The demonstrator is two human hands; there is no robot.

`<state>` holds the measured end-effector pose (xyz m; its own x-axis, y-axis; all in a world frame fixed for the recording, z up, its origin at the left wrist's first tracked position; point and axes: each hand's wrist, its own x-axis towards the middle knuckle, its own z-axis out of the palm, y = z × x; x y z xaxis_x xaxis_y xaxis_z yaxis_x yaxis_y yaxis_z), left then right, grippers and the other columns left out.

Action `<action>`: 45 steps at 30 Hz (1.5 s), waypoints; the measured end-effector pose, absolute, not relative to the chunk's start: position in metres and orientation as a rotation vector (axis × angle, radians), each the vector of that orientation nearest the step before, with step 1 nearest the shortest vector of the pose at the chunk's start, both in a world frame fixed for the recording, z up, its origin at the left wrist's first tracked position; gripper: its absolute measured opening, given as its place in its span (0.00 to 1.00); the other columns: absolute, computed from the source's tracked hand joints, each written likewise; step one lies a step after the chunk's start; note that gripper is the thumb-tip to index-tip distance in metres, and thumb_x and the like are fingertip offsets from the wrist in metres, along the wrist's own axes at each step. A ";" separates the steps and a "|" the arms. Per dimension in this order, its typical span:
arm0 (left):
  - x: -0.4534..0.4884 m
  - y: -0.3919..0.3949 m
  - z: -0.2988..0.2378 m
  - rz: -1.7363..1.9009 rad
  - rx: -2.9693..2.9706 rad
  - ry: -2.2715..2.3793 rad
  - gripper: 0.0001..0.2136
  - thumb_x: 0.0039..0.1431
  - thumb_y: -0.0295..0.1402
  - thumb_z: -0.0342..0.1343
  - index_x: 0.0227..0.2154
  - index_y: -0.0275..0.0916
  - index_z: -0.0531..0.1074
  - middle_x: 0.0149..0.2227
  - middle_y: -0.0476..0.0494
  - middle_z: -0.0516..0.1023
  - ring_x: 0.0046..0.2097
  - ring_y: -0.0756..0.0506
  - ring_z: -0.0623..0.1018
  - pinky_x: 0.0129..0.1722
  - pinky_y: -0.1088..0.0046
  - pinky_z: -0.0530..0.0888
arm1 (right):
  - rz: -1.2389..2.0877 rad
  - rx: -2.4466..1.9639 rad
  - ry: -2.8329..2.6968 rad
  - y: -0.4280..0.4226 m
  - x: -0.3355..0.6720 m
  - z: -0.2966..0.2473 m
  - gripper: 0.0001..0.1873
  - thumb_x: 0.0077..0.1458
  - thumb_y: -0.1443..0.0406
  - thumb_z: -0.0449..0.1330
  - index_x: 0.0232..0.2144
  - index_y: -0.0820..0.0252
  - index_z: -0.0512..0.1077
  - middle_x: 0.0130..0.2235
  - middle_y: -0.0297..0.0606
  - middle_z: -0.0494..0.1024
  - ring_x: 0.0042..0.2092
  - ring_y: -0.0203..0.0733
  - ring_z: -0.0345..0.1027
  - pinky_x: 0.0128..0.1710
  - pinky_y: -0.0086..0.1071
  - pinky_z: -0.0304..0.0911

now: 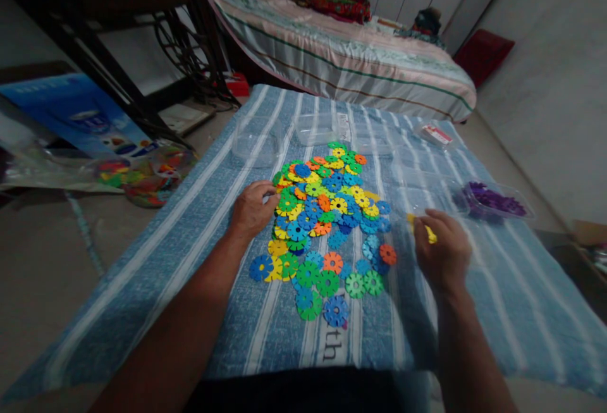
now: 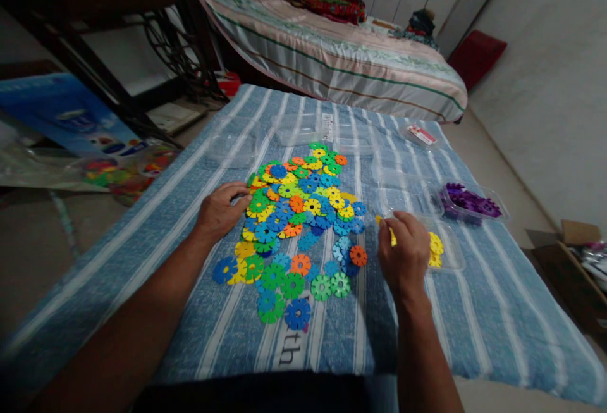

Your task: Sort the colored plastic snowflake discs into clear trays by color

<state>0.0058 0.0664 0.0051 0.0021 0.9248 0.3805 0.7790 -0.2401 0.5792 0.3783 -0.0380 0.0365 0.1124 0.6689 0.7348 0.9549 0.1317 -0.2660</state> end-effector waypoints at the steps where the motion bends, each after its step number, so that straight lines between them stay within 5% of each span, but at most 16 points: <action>1: 0.006 0.066 0.005 1.059 2.070 1.799 0.08 0.56 0.36 0.53 0.32 0.42 0.76 0.46 0.42 0.81 0.50 0.42 0.78 0.57 0.64 0.73 | -0.520 -1.646 -1.574 -0.040 0.389 0.041 0.10 0.60 0.61 0.57 0.30 0.57 0.75 0.39 0.46 0.80 0.42 0.50 0.74 0.47 0.46 0.67; 6: 0.006 0.067 0.005 1.048 2.080 1.806 0.08 0.56 0.35 0.53 0.32 0.41 0.76 0.46 0.41 0.81 0.51 0.42 0.78 0.57 0.64 0.73 | -0.613 -1.711 -1.475 -0.044 0.405 0.053 0.11 0.59 0.60 0.58 0.31 0.60 0.76 0.37 0.48 0.79 0.41 0.52 0.73 0.45 0.46 0.66; 16: 0.004 0.069 0.003 1.052 2.091 1.811 0.09 0.56 0.36 0.53 0.32 0.40 0.77 0.48 0.40 0.81 0.52 0.41 0.78 0.58 0.62 0.73 | -0.092 -1.721 -1.899 -0.006 0.328 0.022 0.09 0.61 0.63 0.57 0.35 0.57 0.77 0.41 0.44 0.79 0.45 0.47 0.70 0.46 0.38 0.65; 25: 0.004 0.068 0.003 1.069 2.081 1.808 0.08 0.56 0.35 0.54 0.32 0.41 0.77 0.45 0.42 0.82 0.51 0.41 0.78 0.57 0.62 0.73 | -0.145 -1.983 -1.950 0.018 0.322 0.008 0.10 0.61 0.59 0.60 0.33 0.61 0.75 0.39 0.46 0.76 0.44 0.49 0.66 0.42 0.37 0.60; 45: 0.003 0.068 0.002 1.071 2.078 1.787 0.08 0.57 0.36 0.53 0.32 0.41 0.76 0.47 0.41 0.81 0.51 0.41 0.78 0.57 0.63 0.73 | -0.375 -1.454 -1.808 -0.020 0.338 0.022 0.13 0.65 0.62 0.55 0.30 0.57 0.76 0.37 0.42 0.80 0.42 0.44 0.73 0.46 0.38 0.67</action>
